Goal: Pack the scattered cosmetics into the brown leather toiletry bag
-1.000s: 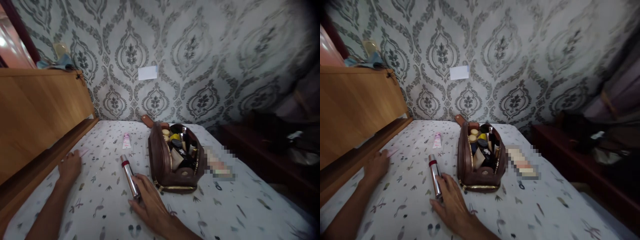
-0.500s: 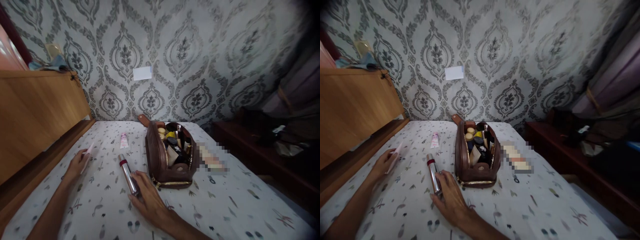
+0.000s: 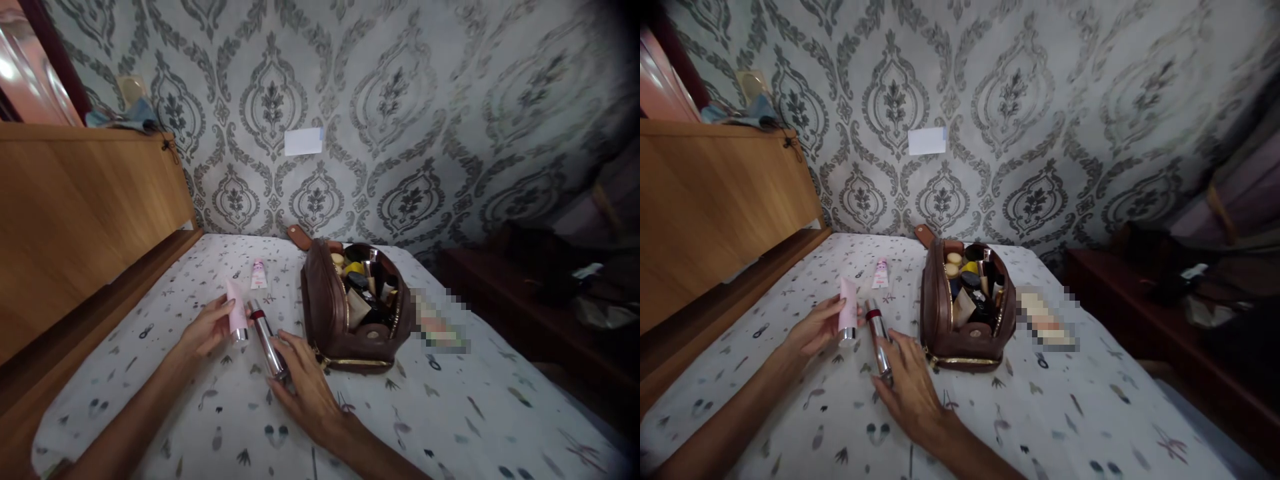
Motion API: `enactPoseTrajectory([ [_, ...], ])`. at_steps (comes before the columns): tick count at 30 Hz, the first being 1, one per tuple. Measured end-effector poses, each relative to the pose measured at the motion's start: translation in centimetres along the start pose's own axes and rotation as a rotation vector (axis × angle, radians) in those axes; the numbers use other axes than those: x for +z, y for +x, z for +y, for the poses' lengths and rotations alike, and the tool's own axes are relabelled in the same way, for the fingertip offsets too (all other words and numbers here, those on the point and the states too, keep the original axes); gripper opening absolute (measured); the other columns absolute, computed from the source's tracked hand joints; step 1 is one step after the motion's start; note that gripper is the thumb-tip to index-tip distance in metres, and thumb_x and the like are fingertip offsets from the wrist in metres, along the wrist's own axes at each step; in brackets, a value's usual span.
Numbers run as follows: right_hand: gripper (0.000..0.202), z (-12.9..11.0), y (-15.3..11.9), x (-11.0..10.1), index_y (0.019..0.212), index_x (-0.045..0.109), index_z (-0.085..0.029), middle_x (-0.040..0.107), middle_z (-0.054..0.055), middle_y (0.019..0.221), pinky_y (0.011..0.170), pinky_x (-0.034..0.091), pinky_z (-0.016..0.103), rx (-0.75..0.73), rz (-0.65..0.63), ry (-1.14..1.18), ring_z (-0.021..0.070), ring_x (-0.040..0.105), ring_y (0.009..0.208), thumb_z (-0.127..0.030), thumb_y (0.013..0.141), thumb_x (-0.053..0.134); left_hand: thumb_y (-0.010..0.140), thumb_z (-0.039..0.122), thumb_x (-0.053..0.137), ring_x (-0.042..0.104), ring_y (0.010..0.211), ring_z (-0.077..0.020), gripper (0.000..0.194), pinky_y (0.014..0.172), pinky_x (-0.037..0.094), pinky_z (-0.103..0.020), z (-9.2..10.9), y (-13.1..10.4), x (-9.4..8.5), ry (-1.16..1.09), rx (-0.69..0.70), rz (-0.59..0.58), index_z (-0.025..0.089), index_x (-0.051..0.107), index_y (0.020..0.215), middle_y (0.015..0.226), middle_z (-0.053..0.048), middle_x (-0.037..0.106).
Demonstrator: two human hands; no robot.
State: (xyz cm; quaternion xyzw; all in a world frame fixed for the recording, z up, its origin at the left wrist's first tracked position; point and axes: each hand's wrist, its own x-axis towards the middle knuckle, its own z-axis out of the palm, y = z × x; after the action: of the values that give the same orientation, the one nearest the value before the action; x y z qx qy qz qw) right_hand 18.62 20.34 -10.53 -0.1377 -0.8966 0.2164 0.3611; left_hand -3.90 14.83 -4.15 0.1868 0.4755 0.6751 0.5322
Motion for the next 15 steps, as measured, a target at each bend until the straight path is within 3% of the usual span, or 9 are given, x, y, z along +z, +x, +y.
enactPoseTrajectory([
  [6,0.071,-1.0,0.4,-0.4,0.149,0.027,-0.026,0.052,0.012,0.129,0.102,0.05,0.041,-0.017,0.049,0.129,0.0242,0.052,0.121,-0.008,0.086,0.056,0.076,0.009,0.074,0.071,0.075,-0.0184,0.027,0.07,0.06,-0.028,-2.7,-1.9,3.7,-0.154,-0.041,-0.067,0.012,0.06,0.099,0.085,-0.008,0.072],
  [10,0.068,-0.8,0.1,-0.6,0.149,0.031,-0.029,0.054,0.01,0.12,0.094,0.053,0.038,-0.008,0.128,0.128,0.0229,0.056,0.111,-0.008,0.088,0.054,0.066,0.008,0.082,0.067,0.069,-0.0132,0.031,0.065,0.057,-0.022,-3.7,-2.9,5.6,-0.189,-0.06,-0.044,0.011,0.065,0.092,0.08,-0.004,0.071],
  [15,0.061,-0.4,0.0,-1.1,0.146,0.039,-0.032,0.052,0.009,0.119,0.09,0.055,0.036,0.011,0.19,0.081,0.0211,0.057,0.105,-0.015,0.091,0.056,0.051,0.022,0.094,0.062,0.062,-0.0121,0.042,0.055,0.053,-0.021,-4.2,-3.8,7.0,-0.159,-0.109,-0.013,0.012,0.069,0.083,0.072,0.0,0.067],
])
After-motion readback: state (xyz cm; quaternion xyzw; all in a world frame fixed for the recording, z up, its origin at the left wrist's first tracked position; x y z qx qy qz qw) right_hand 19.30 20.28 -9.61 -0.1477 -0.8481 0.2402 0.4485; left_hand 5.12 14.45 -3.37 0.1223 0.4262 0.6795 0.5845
